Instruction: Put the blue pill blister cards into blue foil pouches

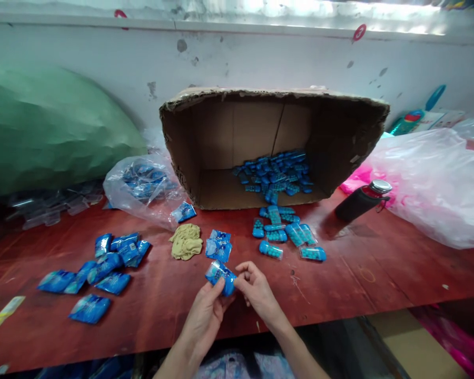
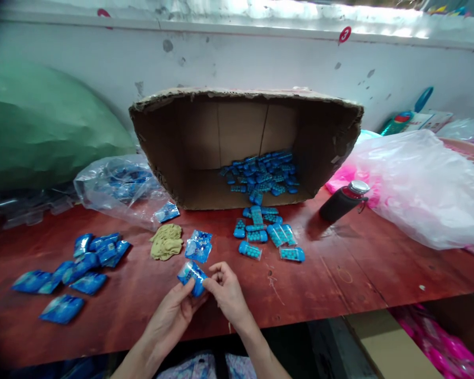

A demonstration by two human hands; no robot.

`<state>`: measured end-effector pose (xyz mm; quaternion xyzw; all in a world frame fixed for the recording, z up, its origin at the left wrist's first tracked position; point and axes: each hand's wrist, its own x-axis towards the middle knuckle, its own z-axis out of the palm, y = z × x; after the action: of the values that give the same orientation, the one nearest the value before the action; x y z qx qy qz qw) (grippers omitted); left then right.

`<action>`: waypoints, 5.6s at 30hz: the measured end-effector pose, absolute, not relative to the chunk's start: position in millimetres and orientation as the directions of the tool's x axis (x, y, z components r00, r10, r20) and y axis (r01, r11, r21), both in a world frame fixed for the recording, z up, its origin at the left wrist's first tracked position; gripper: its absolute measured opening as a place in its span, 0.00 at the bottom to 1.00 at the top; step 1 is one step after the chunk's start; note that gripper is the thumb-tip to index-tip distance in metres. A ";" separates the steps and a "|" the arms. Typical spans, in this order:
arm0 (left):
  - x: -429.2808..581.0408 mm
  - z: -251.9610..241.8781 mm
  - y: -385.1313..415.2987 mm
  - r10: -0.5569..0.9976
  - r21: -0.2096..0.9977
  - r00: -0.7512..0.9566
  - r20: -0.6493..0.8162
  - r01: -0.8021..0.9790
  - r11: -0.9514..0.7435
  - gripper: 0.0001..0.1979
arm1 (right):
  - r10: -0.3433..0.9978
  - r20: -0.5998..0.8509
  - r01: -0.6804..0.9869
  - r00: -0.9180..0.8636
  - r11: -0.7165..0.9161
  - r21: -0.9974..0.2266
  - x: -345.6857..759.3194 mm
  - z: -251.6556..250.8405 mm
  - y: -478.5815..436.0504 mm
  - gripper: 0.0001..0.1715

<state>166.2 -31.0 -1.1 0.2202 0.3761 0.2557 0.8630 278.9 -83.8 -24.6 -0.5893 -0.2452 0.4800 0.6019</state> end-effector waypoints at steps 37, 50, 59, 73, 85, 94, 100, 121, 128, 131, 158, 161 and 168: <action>128.6 -61.2 70.8 0.911 0.212 0.386 0.145 0.887 -0.410 0.28 | 0.975 0.184 0.955 0.126 -0.069 -0.288 293.6 -31.2 -13.4 0.10; 132.3 -38.1 59.1 0.898 0.463 0.312 0.310 0.775 -0.429 0.22 | 0.957 0.257 0.954 0.133 -0.053 -0.295 297.1 -47.4 -30.6 0.15; 144.5 -38.3 11.7 0.938 0.948 0.144 -0.317 0.084 0.307 0.22 | 0.933 0.291 0.938 0.210 -0.108 -0.328 292.2 -51.0 -24.9 0.11; 160.3 -36.8 -6.0 0.834 0.819 0.275 -0.479 -0.203 0.537 0.15 | 0.908 0.000 0.102 0.420 -0.047 -0.994 262.1 -31.1 -47.0 0.11; 150.1 -14.7 42.0 0.979 0.990 0.155 -0.132 -0.030 0.139 0.21 | 0.838 -0.095 0.000 0.538 -0.113 -0.994 269.1 -36.7 -50.0 0.13; 155.1 -26.8 -4.8 0.837 0.868 0.310 -0.452 -0.063 0.492 0.18 | 0.903 -0.057 -0.128 0.427 -0.002 -0.992 255.3 -22.1 -58.9 0.09; 158.0 -40.4 -4.9 0.892 0.911 0.189 -0.411 0.059 0.407 0.24 | 0.868 -0.178 -0.304 0.464 -0.033 -0.952 247.1 -28.1 -52.9 0.08; 160.3 -50.4 125.1 0.901 0.434 0.276 0.335 0.804 -0.408 0.19 | 0.784 -0.132 -0.209 0.606 -0.003 -0.978 260.8 -28.6 -62.7 0.12; 147.6 -37.7 37.6 0.978 0.951 0.209 0.018 0.297 -0.081 0.28 | 0.710 -0.142 -0.268 0.689 0.067 -0.961 262.1 -38.7 -59.0 0.12; 153.9 -37.3 -0.4 0.877 0.957 0.382 -0.290 0.122 0.263 0.27 | 0.760 -0.127 -0.242 0.637 0.041 -0.969 253.8 -32.3 -58.0 0.11; 144.1 -25.9 -10.8 0.689 0.677 0.405 -0.601 -0.201 0.708 0.13 | 0.838 0.150 0.716 0.524 -0.338 -0.611 317.5 -11.5 -78.6 0.17; 143.2 -26.6 -11.7 0.650 0.618 0.403 -0.645 -0.225 0.753 0.10 | 0.818 0.032 0.791 0.574 -0.544 -0.279 345.7 -19.9 -78.3 0.25; 145.8 -19.6 -13.8 0.556 0.487 0.369 -0.745 -0.267 0.831 0.07 | 0.882 0.038 0.819 0.471 -0.421 -0.389 341.8 -18.8 -58.1 0.23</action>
<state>145.8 -13.8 -19.6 0.1436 0.5019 0.2525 0.8147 341.8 -58.1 -18.8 -0.8384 -0.5072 0.0863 0.1800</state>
